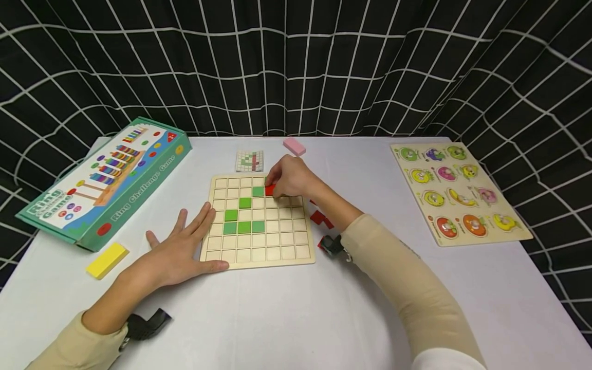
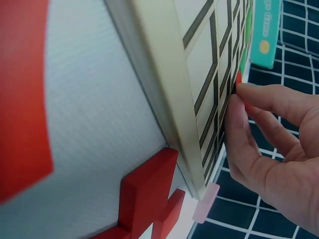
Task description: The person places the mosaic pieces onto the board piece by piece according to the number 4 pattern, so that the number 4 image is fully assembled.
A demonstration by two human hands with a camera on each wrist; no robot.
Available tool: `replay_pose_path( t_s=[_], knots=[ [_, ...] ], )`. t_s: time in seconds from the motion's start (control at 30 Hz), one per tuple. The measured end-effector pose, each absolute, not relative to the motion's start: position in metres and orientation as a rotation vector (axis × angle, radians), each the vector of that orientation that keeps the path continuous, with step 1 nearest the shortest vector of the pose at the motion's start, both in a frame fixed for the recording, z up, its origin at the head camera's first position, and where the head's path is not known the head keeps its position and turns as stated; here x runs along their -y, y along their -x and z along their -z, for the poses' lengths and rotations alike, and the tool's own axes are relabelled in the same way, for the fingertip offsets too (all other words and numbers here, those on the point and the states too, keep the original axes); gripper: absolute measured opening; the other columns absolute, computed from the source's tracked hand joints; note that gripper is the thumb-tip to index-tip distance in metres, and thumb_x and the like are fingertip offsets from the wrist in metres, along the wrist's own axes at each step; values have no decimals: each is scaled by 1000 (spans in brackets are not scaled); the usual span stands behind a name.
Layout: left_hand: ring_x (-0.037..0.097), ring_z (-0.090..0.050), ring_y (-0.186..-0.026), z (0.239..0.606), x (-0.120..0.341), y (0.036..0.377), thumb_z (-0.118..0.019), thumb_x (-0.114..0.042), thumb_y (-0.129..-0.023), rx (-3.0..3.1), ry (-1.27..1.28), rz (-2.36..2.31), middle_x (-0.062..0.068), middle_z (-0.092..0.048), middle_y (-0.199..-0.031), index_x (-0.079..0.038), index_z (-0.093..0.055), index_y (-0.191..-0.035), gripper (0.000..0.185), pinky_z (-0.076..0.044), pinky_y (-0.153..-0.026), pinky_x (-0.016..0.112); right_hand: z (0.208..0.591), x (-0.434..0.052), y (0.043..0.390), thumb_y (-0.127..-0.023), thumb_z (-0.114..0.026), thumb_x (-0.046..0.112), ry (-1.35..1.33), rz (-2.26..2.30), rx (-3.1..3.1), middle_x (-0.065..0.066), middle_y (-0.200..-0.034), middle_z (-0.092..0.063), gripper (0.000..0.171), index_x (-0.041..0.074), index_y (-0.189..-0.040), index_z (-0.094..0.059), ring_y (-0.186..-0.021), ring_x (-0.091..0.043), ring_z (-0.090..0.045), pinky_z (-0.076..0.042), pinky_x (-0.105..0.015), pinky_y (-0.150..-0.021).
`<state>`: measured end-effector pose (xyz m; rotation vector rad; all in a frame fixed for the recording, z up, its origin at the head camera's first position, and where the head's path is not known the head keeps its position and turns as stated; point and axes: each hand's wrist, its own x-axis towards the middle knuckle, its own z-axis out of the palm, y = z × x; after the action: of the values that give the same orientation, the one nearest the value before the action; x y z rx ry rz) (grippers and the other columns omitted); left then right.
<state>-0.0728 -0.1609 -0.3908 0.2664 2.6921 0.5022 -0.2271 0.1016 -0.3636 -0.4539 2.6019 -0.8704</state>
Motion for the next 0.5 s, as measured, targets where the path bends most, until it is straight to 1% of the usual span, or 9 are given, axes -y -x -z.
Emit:
replay_pose_path(
  t_s=[0.23, 0.4, 0.5],
  knots=[
    [52, 7, -159, 391, 161, 73, -69, -78, -82, -2697, -269, -497, 3, 4, -177, -14, -8, -169, 124, 6, -96, 96, 365, -100, 228, -77, -82, -1, 455, 864, -2606, -6, -93, -78, 24, 8, -98, -84, -91, -21, -60, -49, -30, -79],
    [52, 7, -159, 390, 161, 73, -68, -78, -82, -2692, -269, -499, 3, 4, -178, -15, -7, -169, 124, 6, -96, 96, 364, -99, 228, -74, -84, -2, 458, 863, -2618, -6, -92, -78, 25, 8, -97, -84, -91, -21, -60, -49, -31, -80],
    [52, 7, -159, 390, 161, 73, -68, -79, -82, -2690, -269, -501, 3, 4, -178, -15, -7, -169, 124, 6, -96, 96, 365, -98, 228, -75, -85, -2, 455, 855, -2621, -5, -91, -78, 24, 9, -96, -84, -91, -20, -60, -49, -31, -80]
  ],
)
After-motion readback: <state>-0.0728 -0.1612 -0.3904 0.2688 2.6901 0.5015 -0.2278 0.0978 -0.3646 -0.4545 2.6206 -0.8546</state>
